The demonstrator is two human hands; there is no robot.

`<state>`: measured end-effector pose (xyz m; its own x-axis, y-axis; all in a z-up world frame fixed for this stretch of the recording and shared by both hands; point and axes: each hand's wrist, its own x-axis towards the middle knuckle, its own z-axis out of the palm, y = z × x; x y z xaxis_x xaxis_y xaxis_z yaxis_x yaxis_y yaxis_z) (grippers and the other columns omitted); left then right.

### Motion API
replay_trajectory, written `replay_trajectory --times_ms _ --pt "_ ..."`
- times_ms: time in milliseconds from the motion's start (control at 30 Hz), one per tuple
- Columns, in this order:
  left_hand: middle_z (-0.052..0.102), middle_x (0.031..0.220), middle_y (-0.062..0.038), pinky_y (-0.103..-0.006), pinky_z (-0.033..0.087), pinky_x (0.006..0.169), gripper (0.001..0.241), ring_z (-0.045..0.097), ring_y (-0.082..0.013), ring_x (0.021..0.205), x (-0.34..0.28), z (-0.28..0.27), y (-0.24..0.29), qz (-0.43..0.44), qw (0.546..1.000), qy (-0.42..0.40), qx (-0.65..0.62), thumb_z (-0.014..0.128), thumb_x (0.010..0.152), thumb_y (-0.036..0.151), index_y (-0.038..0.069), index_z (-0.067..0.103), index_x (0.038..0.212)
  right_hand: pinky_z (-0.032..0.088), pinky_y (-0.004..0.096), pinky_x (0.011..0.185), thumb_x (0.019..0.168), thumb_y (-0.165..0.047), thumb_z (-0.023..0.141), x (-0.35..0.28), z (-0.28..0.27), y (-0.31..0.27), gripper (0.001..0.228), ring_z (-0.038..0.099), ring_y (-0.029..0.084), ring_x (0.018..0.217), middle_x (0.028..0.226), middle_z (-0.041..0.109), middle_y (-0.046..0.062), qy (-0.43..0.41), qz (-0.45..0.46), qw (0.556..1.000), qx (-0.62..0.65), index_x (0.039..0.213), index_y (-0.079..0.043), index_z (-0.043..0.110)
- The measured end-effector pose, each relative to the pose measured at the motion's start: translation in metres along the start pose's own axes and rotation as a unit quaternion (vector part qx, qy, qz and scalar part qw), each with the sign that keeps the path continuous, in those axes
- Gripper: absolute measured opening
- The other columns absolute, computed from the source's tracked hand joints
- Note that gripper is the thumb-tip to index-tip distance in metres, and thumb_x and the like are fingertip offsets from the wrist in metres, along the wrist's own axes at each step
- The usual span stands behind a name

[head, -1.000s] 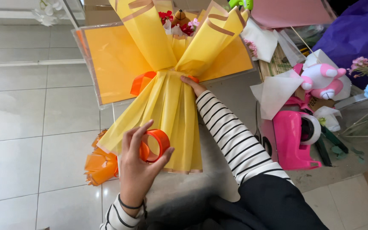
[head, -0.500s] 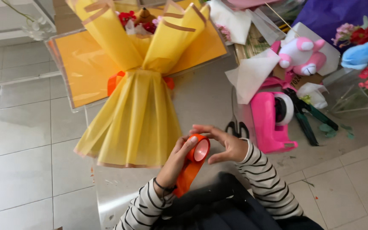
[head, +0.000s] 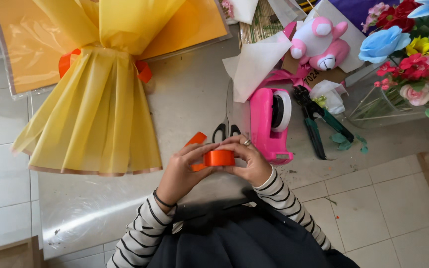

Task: The person prepares a decorative ribbon bow for a bouquet by cutting a length of orange ribbon, forming multiple loops by hand, and securing them with another piece of ribbon and shears.

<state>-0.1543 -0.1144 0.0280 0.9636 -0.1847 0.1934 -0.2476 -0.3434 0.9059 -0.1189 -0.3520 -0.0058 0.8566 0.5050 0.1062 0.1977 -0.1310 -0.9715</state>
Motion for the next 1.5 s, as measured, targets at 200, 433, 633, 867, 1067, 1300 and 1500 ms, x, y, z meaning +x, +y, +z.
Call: replay_trajectory --times_ms 200,433,633,867,1067,1300,1500 --pt "0.075 0.109 -0.01 -0.048 0.06 0.094 0.044 0.073 -0.0348 0.109 0.007 -0.024 0.017 0.139 0.989 -0.021 0.052 0.086 0.082 0.007 0.017 0.077 0.124 0.059 0.027 0.066 0.091 -0.046 0.08 -0.01 -0.017 0.05 0.079 0.071 0.021 0.096 0.134 0.06 0.017 -0.093 0.132 0.961 0.223 0.15 -0.002 0.049" --pt "0.071 0.106 -0.008 -0.0464 0.057 0.094 0.042 0.071 -0.0325 0.11 0.022 -0.019 0.011 0.194 0.962 -0.047 0.186 0.084 0.082 0.01 0.014 0.074 0.123 0.048 0.022 0.067 0.104 -0.03 0.071 0.001 -0.019 0.041 0.027 0.058 0.006 0.075 0.079 0.063 -0.001 -0.142 0.153 0.971 0.118 0.109 -0.004 0.067" --pt "0.069 0.103 0.003 -0.0391 0.05 0.097 0.049 0.067 -0.0198 0.11 0.039 -0.002 -0.042 0.189 0.896 -0.004 0.401 0.085 0.078 0.017 0.025 0.07 0.125 0.058 0.029 0.056 0.103 -0.018 0.069 0.012 -0.029 -0.002 0.026 0.065 0.013 0.059 0.06 0.071 0.014 -0.107 0.069 0.981 0.143 0.089 0.003 0.074" --pt "0.069 0.101 0.007 -0.0406 0.046 0.1 0.032 0.066 -0.0159 0.108 0.073 -0.008 -0.1 0.098 0.849 0.057 0.517 0.073 0.089 0.028 0.033 0.066 0.119 0.056 0.034 0.06 0.102 -0.01 0.063 0.014 -0.047 -0.036 0.025 0.071 0.027 0.065 0.064 0.07 0.021 -0.005 -0.033 0.955 0.296 0.083 0.006 0.064" --pt "0.049 0.15 -0.018 -0.0567 0.044 0.108 0.083 0.06 -0.0398 0.13 0.101 0.009 -0.035 0.093 0.917 0.082 0.378 0.074 0.088 0.047 0.013 0.044 0.158 0.054 0.039 0.064 0.101 -0.009 0.065 0.029 -0.06 -0.049 0.027 0.067 0.032 0.07 0.072 0.064 0.025 0.021 -0.108 0.95 0.291 0.08 0.008 0.063" --pt "0.066 0.113 -0.007 -0.0347 0.061 0.081 0.024 0.071 -0.0226 0.087 0.103 0.031 -0.024 0.358 0.844 0.266 0.296 0.065 0.106 0.017 0.016 0.078 0.125 0.053 0.034 0.065 0.103 -0.009 0.063 0.03 -0.086 -0.067 0.028 0.064 0.026 0.077 0.081 0.059 0.023 0.053 -0.158 0.974 0.156 0.087 0.013 0.072" --pt "0.052 0.115 -0.004 -0.0371 0.043 0.091 0.053 0.054 -0.0196 0.098 0.098 0.006 -0.026 0.187 0.847 0.307 0.392 0.086 0.106 0.016 0.029 0.061 0.151 0.049 0.037 0.085 0.107 -0.029 0.063 0.003 -0.096 -0.165 0.026 0.054 0.023 0.087 0.097 0.055 0.003 -0.243 -0.187 0.951 0.042 0.111 -0.01 0.081"
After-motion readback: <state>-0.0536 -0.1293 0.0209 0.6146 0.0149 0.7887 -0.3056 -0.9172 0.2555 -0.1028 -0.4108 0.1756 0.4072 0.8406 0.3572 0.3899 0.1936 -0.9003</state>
